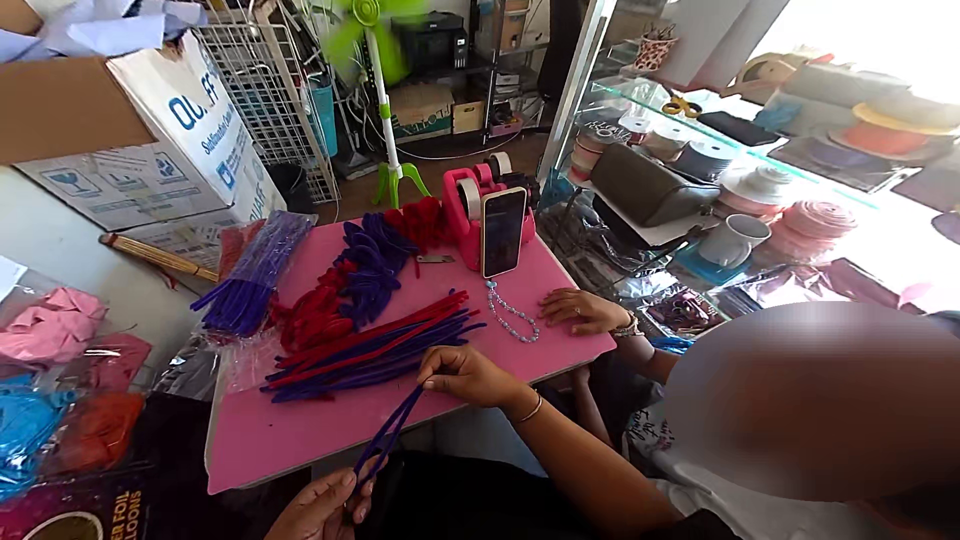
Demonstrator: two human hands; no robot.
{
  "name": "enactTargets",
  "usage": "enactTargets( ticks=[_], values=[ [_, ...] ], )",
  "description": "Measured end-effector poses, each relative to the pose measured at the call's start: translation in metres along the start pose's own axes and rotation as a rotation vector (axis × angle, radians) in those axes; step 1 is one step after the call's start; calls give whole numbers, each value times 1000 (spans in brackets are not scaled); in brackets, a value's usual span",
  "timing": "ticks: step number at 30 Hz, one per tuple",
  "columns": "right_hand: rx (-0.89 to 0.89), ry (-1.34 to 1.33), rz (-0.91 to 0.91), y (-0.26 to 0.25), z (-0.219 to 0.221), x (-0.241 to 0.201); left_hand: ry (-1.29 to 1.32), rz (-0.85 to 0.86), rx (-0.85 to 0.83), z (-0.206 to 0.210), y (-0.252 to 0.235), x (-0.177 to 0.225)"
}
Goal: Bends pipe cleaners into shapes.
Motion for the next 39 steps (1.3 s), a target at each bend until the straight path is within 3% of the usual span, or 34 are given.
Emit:
enactTargets(
  ticks=[19, 30, 39],
  values=[
    [-38, -30, -13, -1, -1, 2, 192, -126, 47, -2, -2, -32],
    [-42, -11, -13, -1, 0, 1, 83, -222, 60, 5, -2, -37],
    [-47, -24, -3, 0, 0, 2, 258, -163, 8, 7, 2, -31]
  ],
)
Point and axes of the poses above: each hand's wrist, its own y-axis away from the middle knuckle, its own z-axis out of the palm, x = y × z, the point moved 4 cm from there along -y, towards the middle knuckle, and after that the axes turned 7 degrees about z, right-handed, at the moved point
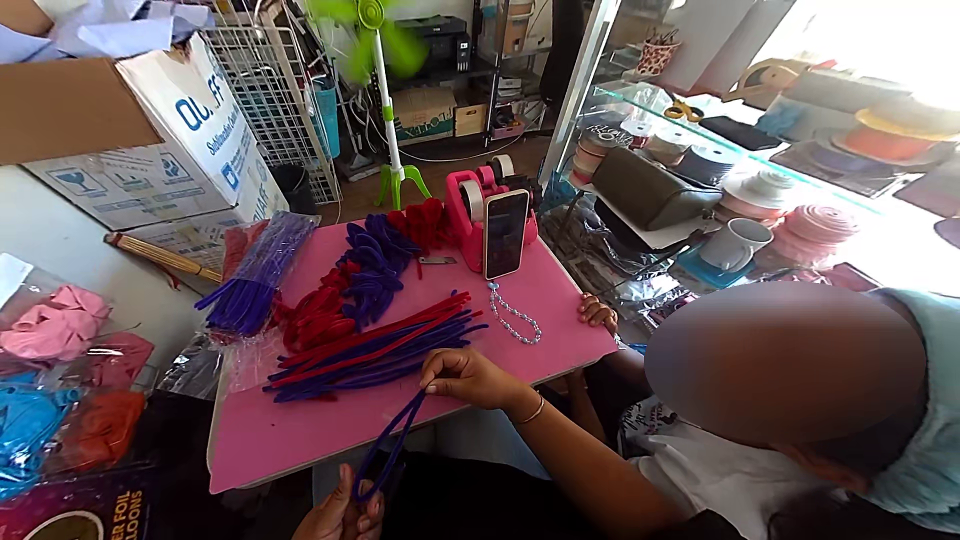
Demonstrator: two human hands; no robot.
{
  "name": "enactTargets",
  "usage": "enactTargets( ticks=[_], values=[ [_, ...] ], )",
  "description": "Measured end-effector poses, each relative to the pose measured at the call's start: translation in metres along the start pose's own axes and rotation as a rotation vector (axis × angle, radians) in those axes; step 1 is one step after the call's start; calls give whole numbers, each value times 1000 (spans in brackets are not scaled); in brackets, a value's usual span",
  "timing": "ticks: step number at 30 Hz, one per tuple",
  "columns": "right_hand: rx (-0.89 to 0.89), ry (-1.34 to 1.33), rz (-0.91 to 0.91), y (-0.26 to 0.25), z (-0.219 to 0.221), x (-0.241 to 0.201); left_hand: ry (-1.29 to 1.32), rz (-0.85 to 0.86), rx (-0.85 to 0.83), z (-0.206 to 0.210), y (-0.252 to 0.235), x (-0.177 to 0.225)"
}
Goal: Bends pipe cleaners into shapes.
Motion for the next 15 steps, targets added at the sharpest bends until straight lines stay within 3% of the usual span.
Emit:
enactTargets(
  ticks=[15],
  values=[
    [-1, 4, -9, 0, 0, 0, -57, 57, 98, -1, 5, 10]
  ],
)
Point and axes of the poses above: each hand's wrist, its own y-axis away from the middle knuckle, its own z-axis out of the palm, x = y × z, the point moved 4 cm from there along -y, towards the middle knuckle, and after that the axes turned 7 degrees about z, right-handed, at the moved point
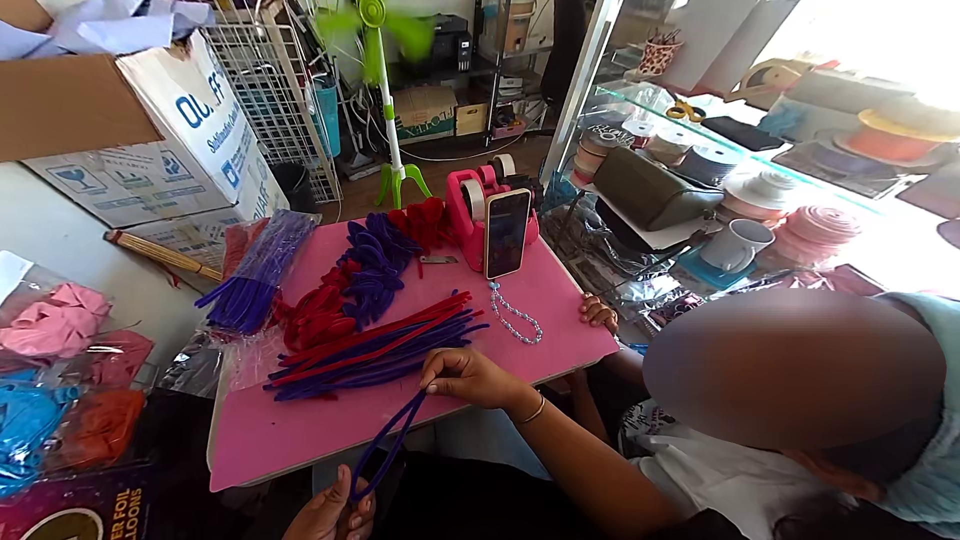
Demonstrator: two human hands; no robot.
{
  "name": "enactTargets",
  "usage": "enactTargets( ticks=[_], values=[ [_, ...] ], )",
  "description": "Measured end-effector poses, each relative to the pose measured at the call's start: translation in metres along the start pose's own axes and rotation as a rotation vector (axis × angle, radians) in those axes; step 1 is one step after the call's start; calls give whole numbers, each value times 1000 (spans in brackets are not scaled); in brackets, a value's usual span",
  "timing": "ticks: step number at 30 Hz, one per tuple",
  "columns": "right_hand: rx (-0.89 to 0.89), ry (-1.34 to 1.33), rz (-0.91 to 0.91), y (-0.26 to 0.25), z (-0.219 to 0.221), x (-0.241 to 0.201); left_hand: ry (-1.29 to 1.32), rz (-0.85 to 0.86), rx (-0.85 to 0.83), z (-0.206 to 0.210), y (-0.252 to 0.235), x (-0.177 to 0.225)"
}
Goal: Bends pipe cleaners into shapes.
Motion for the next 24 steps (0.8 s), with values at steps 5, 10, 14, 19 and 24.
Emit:
enactTargets(
  ticks=[5, 10, 14, 19, 24],
  values=[
    [-3, -1, 4, 0, 0, -1, -58, -2, 38, 6, 1, 3],
    [-6, -10, 7, 0, 0, -1, -34, -26, 7, 4, 1, 0],
    [-16, -25, 3, 0, 0, -1, -50, -51, -38, 3, -1, -3],
    [-27, -32, -5, 0, 0, 0, -62, -51, -58, -2, -5, -6],
    [-41, -28, -12, 0, 1, 0, -80, -60, -59, -5, -5, -8]
  ],
)
Point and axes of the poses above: each hand's wrist, its own y-axis away from the middle knuckle, its own z-axis out of the palm, x = y × z, the point moved 4 cm from there along -y, towards the middle knuckle, and after that the axes turned 7 degrees about z, right-handed, at the moved point
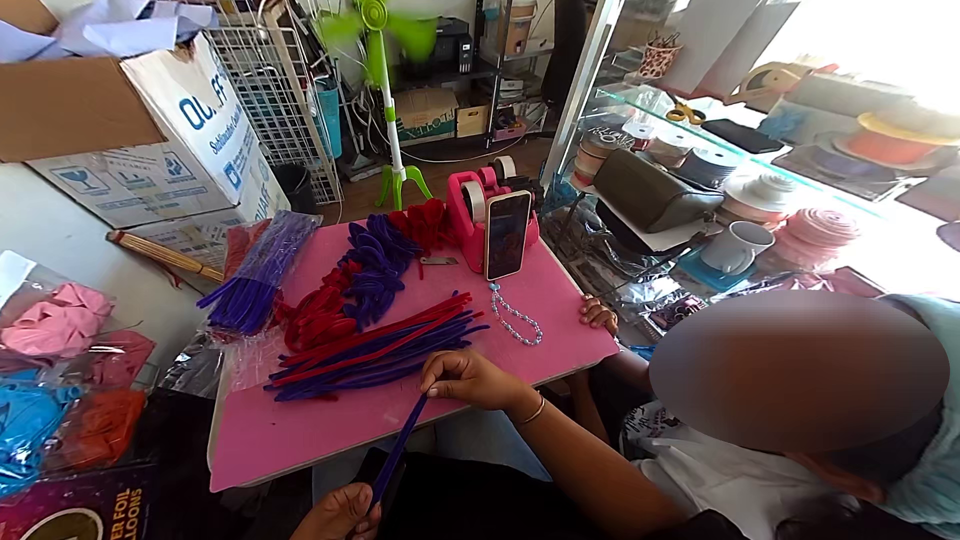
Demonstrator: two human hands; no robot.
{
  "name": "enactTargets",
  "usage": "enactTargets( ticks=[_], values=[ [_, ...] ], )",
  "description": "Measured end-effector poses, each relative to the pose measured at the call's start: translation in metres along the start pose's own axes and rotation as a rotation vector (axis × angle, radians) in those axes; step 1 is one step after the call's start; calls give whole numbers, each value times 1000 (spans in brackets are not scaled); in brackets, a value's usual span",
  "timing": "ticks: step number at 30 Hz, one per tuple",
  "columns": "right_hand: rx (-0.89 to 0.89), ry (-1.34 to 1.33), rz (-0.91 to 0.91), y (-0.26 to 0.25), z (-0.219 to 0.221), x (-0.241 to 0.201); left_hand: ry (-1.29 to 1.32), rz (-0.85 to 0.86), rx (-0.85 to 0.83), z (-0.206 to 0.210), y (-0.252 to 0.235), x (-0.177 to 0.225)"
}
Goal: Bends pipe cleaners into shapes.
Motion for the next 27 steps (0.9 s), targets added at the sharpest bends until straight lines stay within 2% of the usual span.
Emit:
enactTargets(
  ticks=[8, 11, 14, 17, 19, 22, 24, 27],
  values=[
    [-15, 22, 4, 1, 2, 0, -149, 40, 18, -8, -3, -1],
    [62, 98, -44, 0, 4, -12, -268, 99, 93, -4, -1, 9],
    [194, 427, -278, 1, 13, -67, -470, 155, 208, 8, 6, 33],
    [302, 917, -494, 9, 35, -119, -474, 250, 234, 33, 14, 58],
    [248, 1129, -545, 13, 54, -136, -401, 375, 239, 51, 14, 74],
    [48, 1236, -558, 22, 81, -135, -296, 512, 256, 67, 5, 89],
    [-35, 1234, -550, 27, 91, -127, -236, 523, 262, 73, -3, 93],
    [-69, 1182, -532, 34, 97, -118, -103, 500, 254, 80, -12, 93]
  ],
)
Point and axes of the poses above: each hand's wrist, its own y-axis away from the middle knuckle, its own z-axis out of the palm, x = y × z, the point moved 4 cm from there along -y, towards the middle knuckle, and after that the axes turned 7 degrees about z, right-handed, at the moved point
